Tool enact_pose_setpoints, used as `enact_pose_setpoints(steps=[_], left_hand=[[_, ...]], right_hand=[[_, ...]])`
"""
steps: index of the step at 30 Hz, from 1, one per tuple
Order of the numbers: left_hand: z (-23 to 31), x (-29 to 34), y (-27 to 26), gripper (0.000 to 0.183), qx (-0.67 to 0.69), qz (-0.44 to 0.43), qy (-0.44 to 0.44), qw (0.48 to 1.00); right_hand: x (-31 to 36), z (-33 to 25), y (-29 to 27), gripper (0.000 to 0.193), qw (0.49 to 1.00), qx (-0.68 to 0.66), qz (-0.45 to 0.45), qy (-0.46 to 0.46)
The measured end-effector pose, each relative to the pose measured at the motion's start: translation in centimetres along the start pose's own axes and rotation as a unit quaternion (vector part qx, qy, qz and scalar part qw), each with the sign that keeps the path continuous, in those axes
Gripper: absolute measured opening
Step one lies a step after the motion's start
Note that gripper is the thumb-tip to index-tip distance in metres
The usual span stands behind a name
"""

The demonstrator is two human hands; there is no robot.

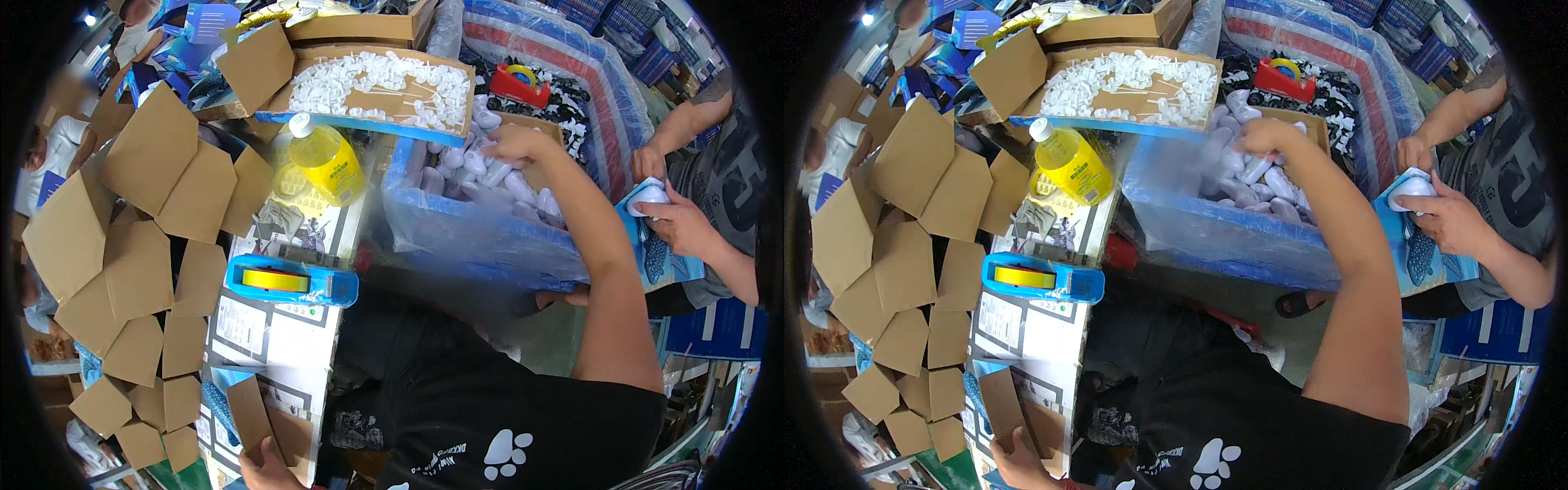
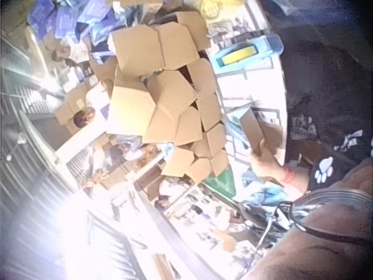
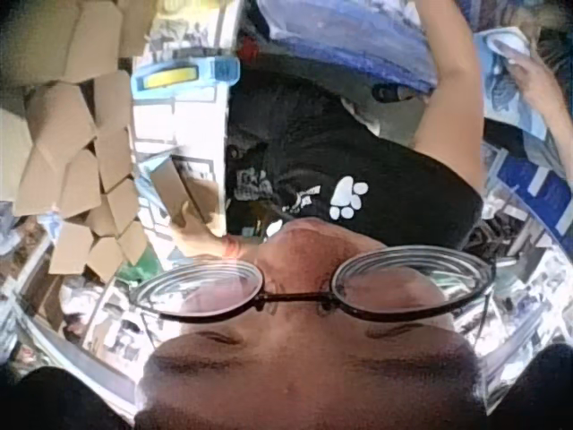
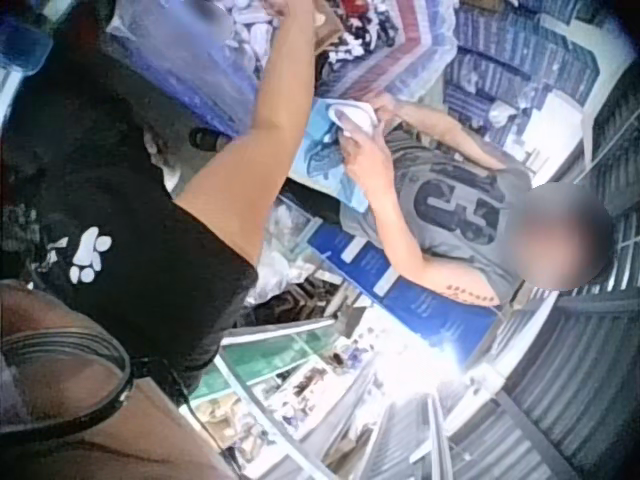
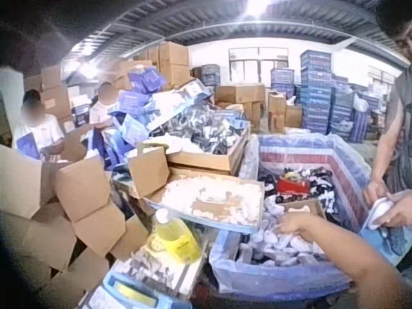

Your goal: The person assembles small cardboard boxes at a workstation. They fold the cardboard, insert a blue printed insert, place a white toy whale inside, and seal the box with tape. The process is repeated for multiple units.

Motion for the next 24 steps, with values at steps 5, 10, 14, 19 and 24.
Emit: enact_pose_setpoints(steps=[5, 10, 14, 19, 24], left_hand=[[0.9, 0.9, 2.3, 0.042, 0.023, -0.020, 0.029, 0.999], [1.6, 2.1, 0.0, 0.039, 0.047, 0.022, 0.057, 0.997], [2.9, 1.7, -1.8, 0.041, 0.110, 0.124, 0.179, 0.970], [4.9, 2.7, -2.7, 0.036, 0.244, 0.105, 0.189, 0.945], [12.0, 3.1, -3.6, 0.032, 0.490, 0.024, 0.289, 0.822]], right_hand=[[-8.1, -0.9, 8.3, 0.031, 0.923, 0.284, 0.127, -0.227], [-6.8, -4.8, 10.2, 0.028, 0.923, 0.319, 0.105, -0.188], [-6.4, -2.4, 9.3, 0.032, 0.934, 0.292, 0.113, -0.173], [-0.2, -4.8, 2.6, 0.037, 0.965, 0.180, 0.147, -0.120], [10.8, -9.2, -4.3, 0.040, 0.969, 0.199, 0.134, -0.054]])
Point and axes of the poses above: each hand's wrist, its own x-axis away from the middle knuckle, its own y-axis out of the palm, z = x × y, the point moved 7 cm from there along -x, towards the middle knuckle, and after that the axes turned 4 degrees about -y, right-handed, at the moved point
